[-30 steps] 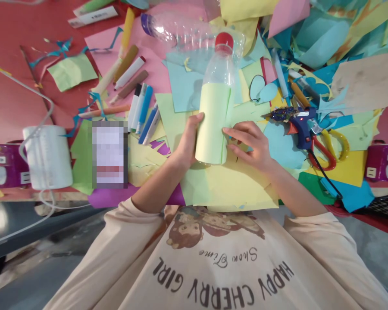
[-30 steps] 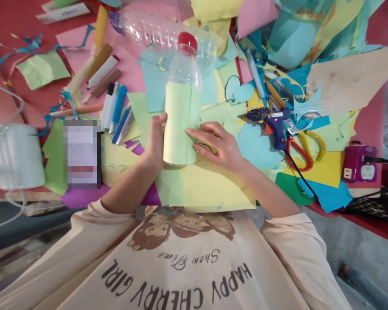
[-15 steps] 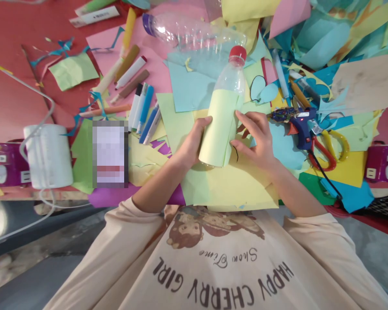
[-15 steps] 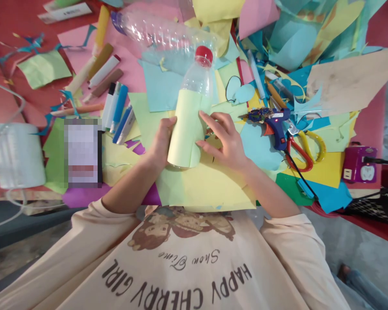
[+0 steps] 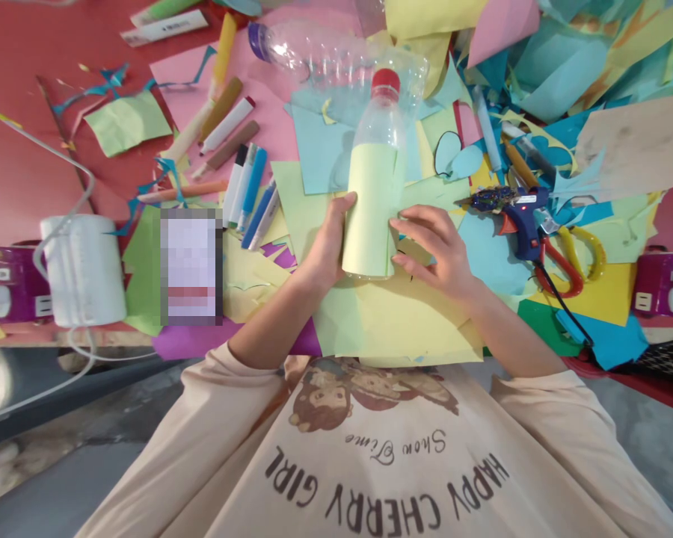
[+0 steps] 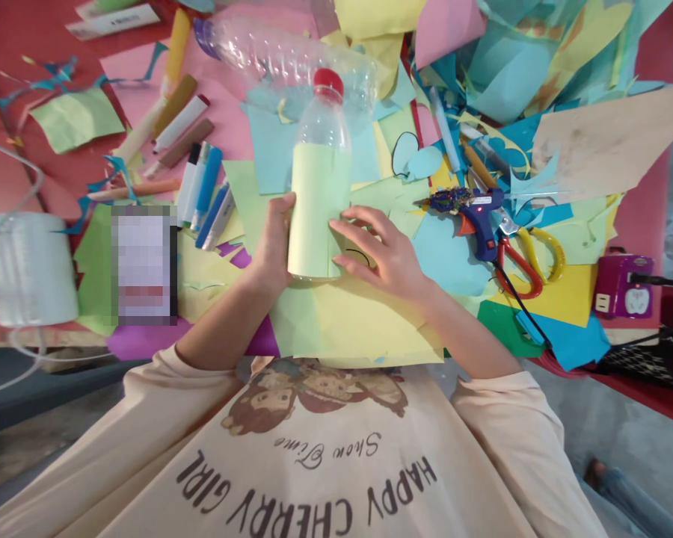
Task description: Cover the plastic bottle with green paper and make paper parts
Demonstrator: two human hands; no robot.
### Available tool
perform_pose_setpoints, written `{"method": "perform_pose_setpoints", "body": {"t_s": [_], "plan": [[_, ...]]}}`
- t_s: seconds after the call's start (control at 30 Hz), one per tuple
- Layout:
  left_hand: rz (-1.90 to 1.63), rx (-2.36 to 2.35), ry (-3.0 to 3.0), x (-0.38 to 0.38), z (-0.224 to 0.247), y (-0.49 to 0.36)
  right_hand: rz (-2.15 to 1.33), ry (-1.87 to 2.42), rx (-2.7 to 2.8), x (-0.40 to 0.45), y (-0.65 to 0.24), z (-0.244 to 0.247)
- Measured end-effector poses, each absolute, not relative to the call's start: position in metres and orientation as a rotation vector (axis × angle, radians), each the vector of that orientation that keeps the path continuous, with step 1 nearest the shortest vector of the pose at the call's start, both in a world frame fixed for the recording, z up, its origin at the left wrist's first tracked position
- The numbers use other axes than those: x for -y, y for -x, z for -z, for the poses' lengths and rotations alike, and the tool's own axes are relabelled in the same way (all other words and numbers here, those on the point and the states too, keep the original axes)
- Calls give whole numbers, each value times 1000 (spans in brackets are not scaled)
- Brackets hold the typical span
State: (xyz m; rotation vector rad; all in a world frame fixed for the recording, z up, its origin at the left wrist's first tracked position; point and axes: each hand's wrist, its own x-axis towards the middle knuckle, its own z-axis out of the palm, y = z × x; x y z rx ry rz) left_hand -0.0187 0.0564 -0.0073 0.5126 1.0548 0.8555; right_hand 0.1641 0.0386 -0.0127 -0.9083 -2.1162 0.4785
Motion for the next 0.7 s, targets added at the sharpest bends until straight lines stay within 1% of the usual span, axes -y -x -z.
{"method": "perform_pose_setpoints", "body": {"t_s": [0.13, 0.3, 0.37, 0.53, 0.7], "plan": [[-936, -976, -488, -57, 4, 19, -656, 815, 1985, -36, -162, 5], [-961, -986, -564, -55, 10, 16, -1195, 1087, 1598, -34, -157, 2], [-973, -1026, -604, -54, 15, 15, -1329, 1110, 1486, -35, -155, 3], [-1073, -1043, -651, -53, 22, 15, -1505, 1096, 1385, -37, -154, 6], [-1089, -1015, -574, -56, 14, 13, -1604, 1006, 1381, -37, -155, 8]]}}
